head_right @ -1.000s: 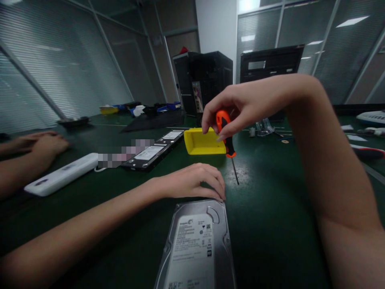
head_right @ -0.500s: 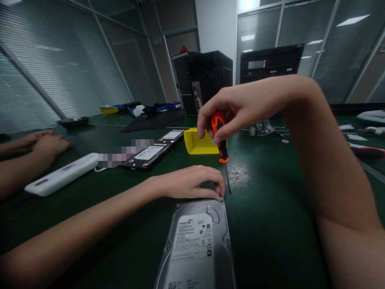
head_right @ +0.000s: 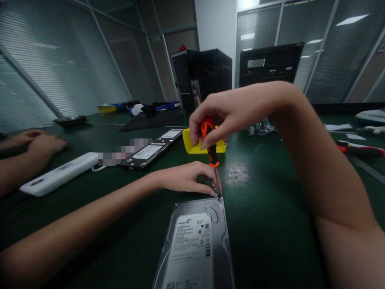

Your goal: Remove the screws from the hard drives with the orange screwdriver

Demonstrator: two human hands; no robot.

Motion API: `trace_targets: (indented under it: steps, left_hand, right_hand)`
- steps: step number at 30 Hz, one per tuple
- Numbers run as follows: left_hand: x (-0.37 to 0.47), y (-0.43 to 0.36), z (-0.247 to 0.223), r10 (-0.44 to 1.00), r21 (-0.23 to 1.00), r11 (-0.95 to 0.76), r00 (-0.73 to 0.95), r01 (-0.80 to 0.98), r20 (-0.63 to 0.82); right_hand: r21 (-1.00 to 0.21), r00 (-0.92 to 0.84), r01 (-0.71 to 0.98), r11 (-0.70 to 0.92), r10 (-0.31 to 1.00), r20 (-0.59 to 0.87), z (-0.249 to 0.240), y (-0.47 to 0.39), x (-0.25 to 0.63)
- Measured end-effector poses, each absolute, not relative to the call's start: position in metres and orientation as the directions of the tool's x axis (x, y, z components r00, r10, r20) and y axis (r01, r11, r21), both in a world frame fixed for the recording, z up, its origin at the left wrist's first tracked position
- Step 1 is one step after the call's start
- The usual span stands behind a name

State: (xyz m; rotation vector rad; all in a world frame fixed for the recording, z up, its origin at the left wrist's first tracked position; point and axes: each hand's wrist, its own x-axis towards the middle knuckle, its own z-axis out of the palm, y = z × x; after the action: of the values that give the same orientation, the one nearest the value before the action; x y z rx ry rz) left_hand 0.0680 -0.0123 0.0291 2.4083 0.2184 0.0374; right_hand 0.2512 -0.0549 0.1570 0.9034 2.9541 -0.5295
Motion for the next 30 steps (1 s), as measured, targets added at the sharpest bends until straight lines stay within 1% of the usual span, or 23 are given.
trace_targets:
  steps: [5,12,16,19,22,27,30]
  left_hand:
    - [0.071,-0.014,0.029,0.168,0.668,-0.729,0.985,0.151,-0.039]
    - [0.072,-0.013,0.028,0.148,0.685,-0.716,0.988,0.138,-0.044]
    - [0.072,-0.013,0.029,0.141,0.691,-0.709,0.988,0.14,-0.056]
    - [0.072,-0.014,0.032,0.144,0.688,-0.71,0.987,0.154,-0.072]
    - [0.072,-0.015,0.033,0.147,0.677,-0.717,0.985,0.166,-0.086]
    - [0.071,-0.015,0.031,0.159,0.687,-0.708,0.985,0.16,-0.066]
    - [0.072,-0.015,0.03,0.15,0.692,-0.706,0.987,0.149,-0.059]
  right_hand:
    - [-0.305,-0.813,0.577,0.758,0.567,-0.131,0.156,-0.051,0.249]
    - [-0.283,-0.821,0.57,0.771,0.552,-0.147,0.157,-0.054,0.251]
    - [-0.273,-0.796,0.605,0.748,0.58,-0.172,0.154,-0.055,0.248]
    - [-0.257,-0.79,0.609,0.75,0.603,-0.113,0.151,-0.056,0.243]
    - [-0.268,-0.815,0.568,0.778,0.578,-0.045,0.151,-0.059,0.241]
    - [-0.289,-0.833,0.551,0.783,0.533,-0.147,0.156,-0.062,0.25]
    - [-0.27,-0.829,0.558,0.784,0.54,-0.146,0.155,-0.06,0.25]
